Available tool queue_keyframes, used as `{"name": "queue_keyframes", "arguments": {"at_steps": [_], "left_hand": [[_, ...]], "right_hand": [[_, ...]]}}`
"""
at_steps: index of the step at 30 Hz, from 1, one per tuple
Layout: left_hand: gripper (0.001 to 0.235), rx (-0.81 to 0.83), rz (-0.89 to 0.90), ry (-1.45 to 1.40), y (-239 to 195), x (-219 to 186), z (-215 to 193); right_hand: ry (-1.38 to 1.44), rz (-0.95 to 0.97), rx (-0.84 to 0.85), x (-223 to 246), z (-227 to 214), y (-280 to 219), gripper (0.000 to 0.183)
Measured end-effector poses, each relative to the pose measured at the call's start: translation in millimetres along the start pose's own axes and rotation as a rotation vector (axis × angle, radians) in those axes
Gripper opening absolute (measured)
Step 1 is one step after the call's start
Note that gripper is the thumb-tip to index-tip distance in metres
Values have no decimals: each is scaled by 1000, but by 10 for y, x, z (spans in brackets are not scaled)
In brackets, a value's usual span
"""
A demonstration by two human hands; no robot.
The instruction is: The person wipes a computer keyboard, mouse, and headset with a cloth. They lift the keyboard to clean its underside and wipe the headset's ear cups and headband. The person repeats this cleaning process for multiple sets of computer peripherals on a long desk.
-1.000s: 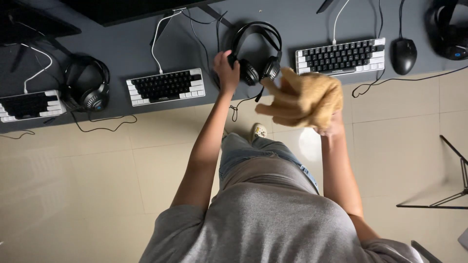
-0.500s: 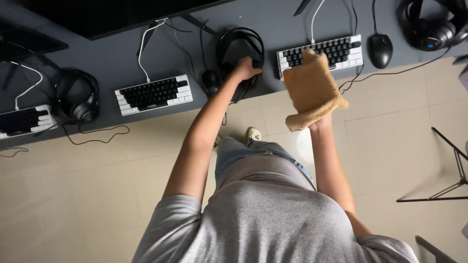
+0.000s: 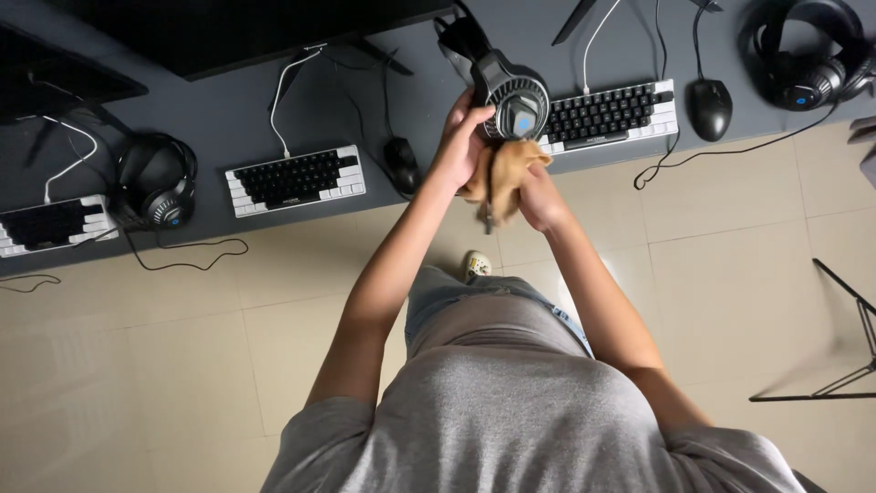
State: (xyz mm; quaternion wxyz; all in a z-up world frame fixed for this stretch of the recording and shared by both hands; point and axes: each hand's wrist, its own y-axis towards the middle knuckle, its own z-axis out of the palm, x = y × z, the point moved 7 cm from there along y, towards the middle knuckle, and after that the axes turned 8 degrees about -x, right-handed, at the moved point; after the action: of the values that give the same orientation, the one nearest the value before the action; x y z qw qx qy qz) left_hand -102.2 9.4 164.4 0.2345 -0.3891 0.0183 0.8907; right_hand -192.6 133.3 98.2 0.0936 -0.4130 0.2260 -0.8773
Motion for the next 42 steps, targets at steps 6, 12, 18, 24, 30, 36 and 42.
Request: {"name": "queue_keyframes", "arguments": {"at_steps": [6, 12, 18, 24, 30, 36, 42], "left_hand": [[51, -163, -53, -88, -91, -234, 327], [45, -246, 95, -264, -8, -149, 216], [33, -214, 34, -347, 58, -167, 302], [30, -98, 64, -388, 245, -375, 271], [34, -94, 39, -300, 223, -530, -125], [67, -312, 62, 70, -23, -523, -283], [76, -152, -3, 287, -285, -215, -6]], "right_hand": [[-167, -370, -146, 350, 119, -12, 27], [-406, -494, -352, 539, 282, -276, 24], [-667, -645, -415, 757, 520, -679, 22], [-769, -759, -416, 620, 457, -887, 23], [-649, -321, -201, 276, -305, -839, 26], [-486, -541, -230, 1154, -163, -1152, 43], [-1019, -1165, -7, 1697, 1507, -1489, 91]]}}
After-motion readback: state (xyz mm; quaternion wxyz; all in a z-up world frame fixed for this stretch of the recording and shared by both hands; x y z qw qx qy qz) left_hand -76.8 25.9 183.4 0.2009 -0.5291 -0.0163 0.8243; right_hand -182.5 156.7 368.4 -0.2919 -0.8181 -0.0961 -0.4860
